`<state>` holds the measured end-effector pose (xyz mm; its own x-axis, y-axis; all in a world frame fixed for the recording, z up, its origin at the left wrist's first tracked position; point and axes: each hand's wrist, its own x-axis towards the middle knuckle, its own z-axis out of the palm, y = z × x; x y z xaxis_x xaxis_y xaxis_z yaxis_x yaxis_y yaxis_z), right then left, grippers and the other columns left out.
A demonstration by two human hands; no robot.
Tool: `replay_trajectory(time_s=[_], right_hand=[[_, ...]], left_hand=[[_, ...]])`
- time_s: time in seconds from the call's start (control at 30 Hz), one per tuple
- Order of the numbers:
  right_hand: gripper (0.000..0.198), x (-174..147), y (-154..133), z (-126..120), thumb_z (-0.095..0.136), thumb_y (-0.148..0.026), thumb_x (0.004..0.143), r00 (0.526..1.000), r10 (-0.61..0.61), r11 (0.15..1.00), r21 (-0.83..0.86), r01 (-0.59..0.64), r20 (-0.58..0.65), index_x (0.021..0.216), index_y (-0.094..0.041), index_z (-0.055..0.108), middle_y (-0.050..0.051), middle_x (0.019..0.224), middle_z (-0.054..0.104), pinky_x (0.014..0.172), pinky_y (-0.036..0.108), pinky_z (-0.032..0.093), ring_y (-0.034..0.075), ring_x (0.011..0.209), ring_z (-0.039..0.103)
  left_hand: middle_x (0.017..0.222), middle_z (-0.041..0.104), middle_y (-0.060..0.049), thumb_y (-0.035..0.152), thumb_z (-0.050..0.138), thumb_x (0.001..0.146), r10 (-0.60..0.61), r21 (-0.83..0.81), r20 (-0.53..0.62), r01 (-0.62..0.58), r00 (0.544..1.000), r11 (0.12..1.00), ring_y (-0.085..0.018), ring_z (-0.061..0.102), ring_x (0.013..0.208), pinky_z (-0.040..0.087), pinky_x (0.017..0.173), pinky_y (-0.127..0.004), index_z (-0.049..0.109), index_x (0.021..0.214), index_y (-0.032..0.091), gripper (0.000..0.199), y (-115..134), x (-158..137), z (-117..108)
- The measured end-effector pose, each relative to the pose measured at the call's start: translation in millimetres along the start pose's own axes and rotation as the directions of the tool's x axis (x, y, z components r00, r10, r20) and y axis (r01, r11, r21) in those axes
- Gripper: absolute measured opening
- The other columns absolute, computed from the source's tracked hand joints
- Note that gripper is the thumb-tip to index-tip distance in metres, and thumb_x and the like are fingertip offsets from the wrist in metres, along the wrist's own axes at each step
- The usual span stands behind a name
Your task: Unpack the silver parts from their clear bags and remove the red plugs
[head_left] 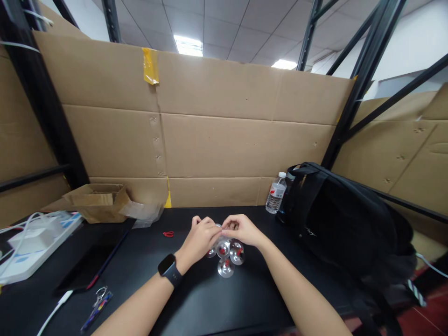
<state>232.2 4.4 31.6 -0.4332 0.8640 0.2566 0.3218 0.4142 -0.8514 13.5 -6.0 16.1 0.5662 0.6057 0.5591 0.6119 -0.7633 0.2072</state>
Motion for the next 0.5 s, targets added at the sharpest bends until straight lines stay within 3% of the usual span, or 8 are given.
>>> replay_trajectory(time_s=[0.17, 0.33, 0.5], right_hand=[[0.029, 1, 7, -5, 0.08, -0.043, 0.076, 0.998, -0.038, 0.999, -0.001, 0.038, -0.059, 0.076, -0.016, 0.073, 0.003, 0.074, 0.069, 0.063, 0.026, 0.047, 0.015, 0.066, 0.061], [0.027, 5, 7, -5, 0.079, -0.042, 0.076, 0.987, 0.02, 0.998, 0.064, -0.01, -0.16, 0.074, -0.016, 0.07, 0.002, 0.068, 0.068, 0.06, 0.026, 0.047, 0.015, 0.061, 0.06], [0.029, 7, 2, -7, 0.081, -0.043, 0.074, 0.945, 0.008, 0.985, 0.165, 0.048, -0.326, 0.074, -0.017, 0.07, 0.005, 0.079, 0.072, 0.073, 0.032, 0.052, 0.019, 0.074, 0.065]], left_hand=[[0.096, 0.074, -0.001, 0.036, 0.054, 0.101, -0.136, -0.057, -0.001, 0.136, 0.991, 0.989, -0.021, 0.059, 0.097, 0.025, 0.082, -0.038, 0.07, 0.111, 0.032, 0.02, -5, -4, 6], [0.1, 0.074, 0.0, 0.042, 0.067, 0.091, -0.236, -0.111, 0.06, 0.242, 0.97, 0.964, -0.023, 0.06, 0.1, 0.027, 0.083, -0.036, 0.063, 0.122, 0.033, 0.032, -11, -8, 8], [0.103, 0.075, 0.0, 0.038, 0.05, 0.101, -0.277, -0.161, 0.024, 0.277, 0.96, 0.947, -0.02, 0.061, 0.099, 0.029, 0.085, -0.036, 0.069, 0.11, 0.031, 0.021, -7, -6, 7]])
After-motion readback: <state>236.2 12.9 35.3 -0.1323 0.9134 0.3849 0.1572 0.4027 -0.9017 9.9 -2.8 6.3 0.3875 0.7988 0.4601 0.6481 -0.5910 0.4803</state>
